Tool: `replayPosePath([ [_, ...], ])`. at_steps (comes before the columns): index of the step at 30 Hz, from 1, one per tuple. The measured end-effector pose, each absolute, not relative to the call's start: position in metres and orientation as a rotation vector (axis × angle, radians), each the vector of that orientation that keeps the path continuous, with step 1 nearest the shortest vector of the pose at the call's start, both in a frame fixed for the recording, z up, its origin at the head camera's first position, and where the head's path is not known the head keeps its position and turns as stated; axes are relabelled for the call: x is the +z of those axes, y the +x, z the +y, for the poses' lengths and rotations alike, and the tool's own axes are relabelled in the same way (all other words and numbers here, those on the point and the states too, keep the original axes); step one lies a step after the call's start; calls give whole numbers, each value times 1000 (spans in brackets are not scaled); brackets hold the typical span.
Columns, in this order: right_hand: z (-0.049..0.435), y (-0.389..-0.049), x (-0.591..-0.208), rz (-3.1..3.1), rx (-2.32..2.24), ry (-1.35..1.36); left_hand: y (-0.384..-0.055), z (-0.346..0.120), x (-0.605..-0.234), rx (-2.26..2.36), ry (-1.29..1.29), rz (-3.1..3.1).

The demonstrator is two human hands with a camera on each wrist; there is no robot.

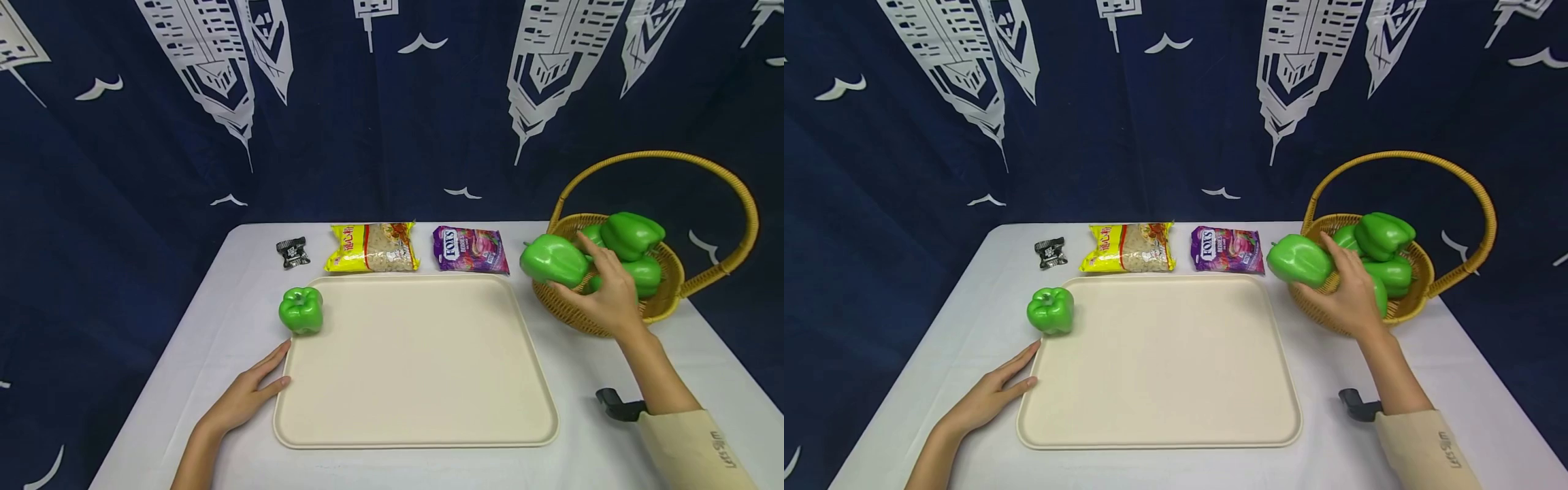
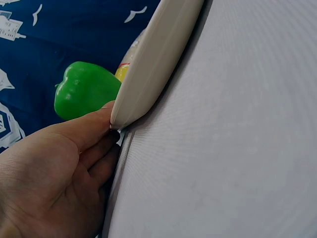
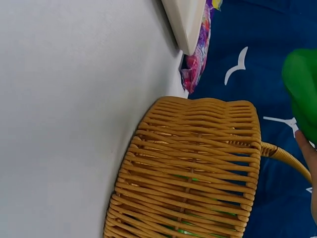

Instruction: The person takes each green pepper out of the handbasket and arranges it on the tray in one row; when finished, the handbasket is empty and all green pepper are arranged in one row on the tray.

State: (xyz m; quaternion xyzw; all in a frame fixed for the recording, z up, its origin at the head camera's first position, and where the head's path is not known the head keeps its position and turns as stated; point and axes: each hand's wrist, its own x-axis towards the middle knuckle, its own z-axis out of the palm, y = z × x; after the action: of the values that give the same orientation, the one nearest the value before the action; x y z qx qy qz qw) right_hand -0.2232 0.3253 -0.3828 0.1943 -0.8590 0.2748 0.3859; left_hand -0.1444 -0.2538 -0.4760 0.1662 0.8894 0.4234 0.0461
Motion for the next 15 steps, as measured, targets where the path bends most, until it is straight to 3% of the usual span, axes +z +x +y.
replayPosePath([
  [15, 316, -219, -387, -2289, 778, 405, -145, -252, -476, 1307, 503, 2697],
])
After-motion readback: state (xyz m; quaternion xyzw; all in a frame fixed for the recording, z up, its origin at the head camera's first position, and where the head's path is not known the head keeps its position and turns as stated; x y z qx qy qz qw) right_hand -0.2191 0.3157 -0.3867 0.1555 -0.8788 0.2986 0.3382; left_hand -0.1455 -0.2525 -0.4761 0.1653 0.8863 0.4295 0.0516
